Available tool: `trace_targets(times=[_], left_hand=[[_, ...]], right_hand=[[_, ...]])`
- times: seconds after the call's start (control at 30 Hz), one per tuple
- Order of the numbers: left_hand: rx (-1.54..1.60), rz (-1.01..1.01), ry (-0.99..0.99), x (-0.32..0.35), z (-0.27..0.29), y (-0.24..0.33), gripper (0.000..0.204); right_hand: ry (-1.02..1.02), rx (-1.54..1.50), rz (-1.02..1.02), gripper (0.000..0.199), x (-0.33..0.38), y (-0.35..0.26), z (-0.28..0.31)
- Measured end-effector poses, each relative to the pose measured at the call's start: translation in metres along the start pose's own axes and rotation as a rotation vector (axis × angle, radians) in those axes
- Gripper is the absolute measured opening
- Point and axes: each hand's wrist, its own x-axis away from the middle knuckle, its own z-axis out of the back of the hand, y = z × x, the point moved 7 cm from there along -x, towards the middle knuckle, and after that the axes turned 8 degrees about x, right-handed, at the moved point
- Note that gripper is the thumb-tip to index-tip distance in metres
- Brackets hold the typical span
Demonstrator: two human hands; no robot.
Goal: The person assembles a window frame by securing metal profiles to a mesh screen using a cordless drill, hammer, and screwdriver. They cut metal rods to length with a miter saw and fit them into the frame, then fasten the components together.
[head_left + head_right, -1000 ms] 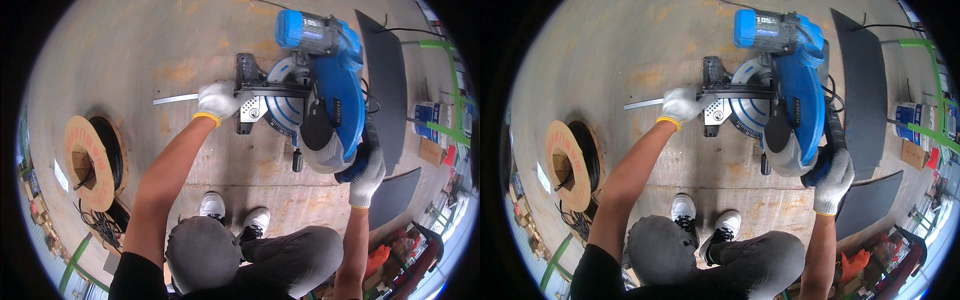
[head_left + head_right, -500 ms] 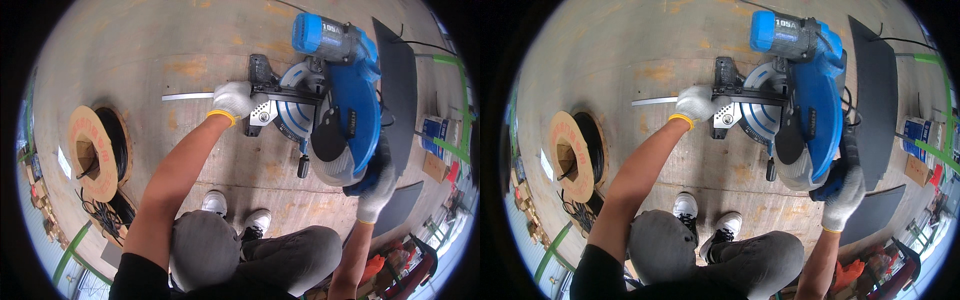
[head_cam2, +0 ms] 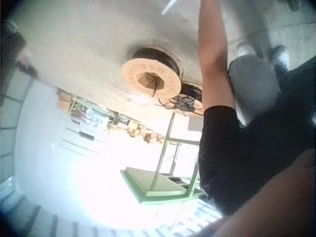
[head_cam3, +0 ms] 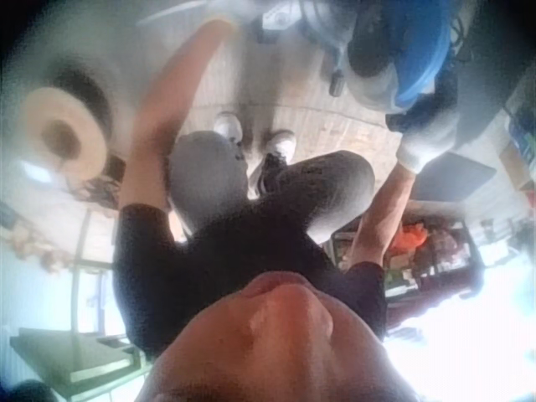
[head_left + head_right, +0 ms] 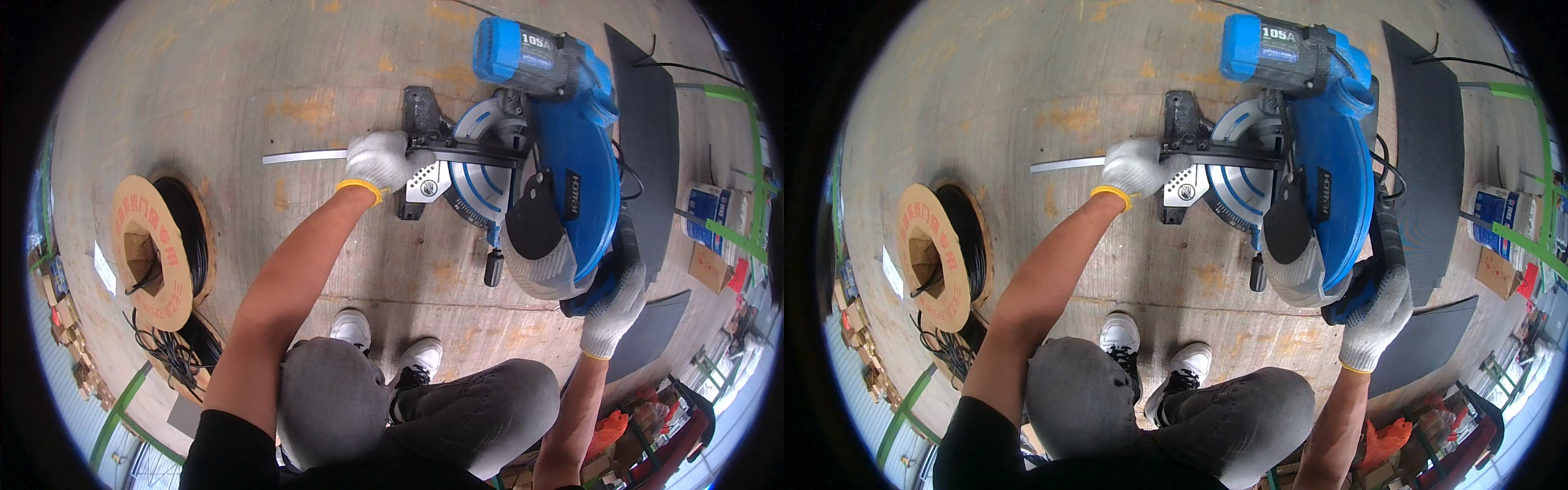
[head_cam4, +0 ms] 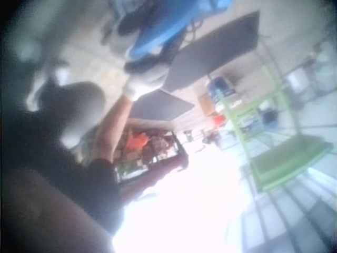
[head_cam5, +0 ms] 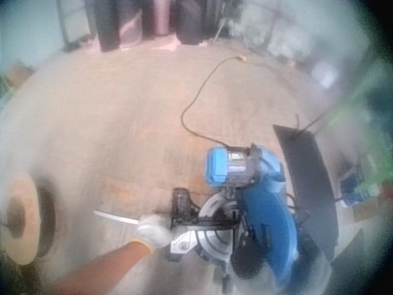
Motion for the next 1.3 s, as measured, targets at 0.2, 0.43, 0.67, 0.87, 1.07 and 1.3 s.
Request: trace_targets(times=[0.2,0.43,0.67,0.87,1.07,1.3], left_hand=[[0.002,-0.017,0.029,0.000,0.000,-0.001,0.078],[0.005,0.010,0.007,0.000,0.000,-0.001,0.073],[-0.001,-0.049,0.051,-0.003,-0.003,-0.002,0.075],[-0.050,-0.064,0.089,0.001,0.001,0.001,0.069],[-0.004,-0.096,-0.049,-0.020,-0.022,-0.028,0.083],[-0.017,-0.110,0.105,0.148,0.011,-0.096,0.059]], right_hand=[[-0.177,-0.264,-0.245,0.060,0.008,0.019,-0.012],[0.040,-0.396,-0.294,0.050,0.008,0.013,-0.012],[-0.004,-0.379,-0.256,0.050,0.022,0.020,-0.024],[0.058,-0.434,-0.248,0.042,0.041,0.016,-0.042],[-0.283,-0.519,-0.462,0.043,-0.043,-0.027,0.013],[-0.390,-0.334,-0.329,0.069,-0.168,-0.095,0.059]])
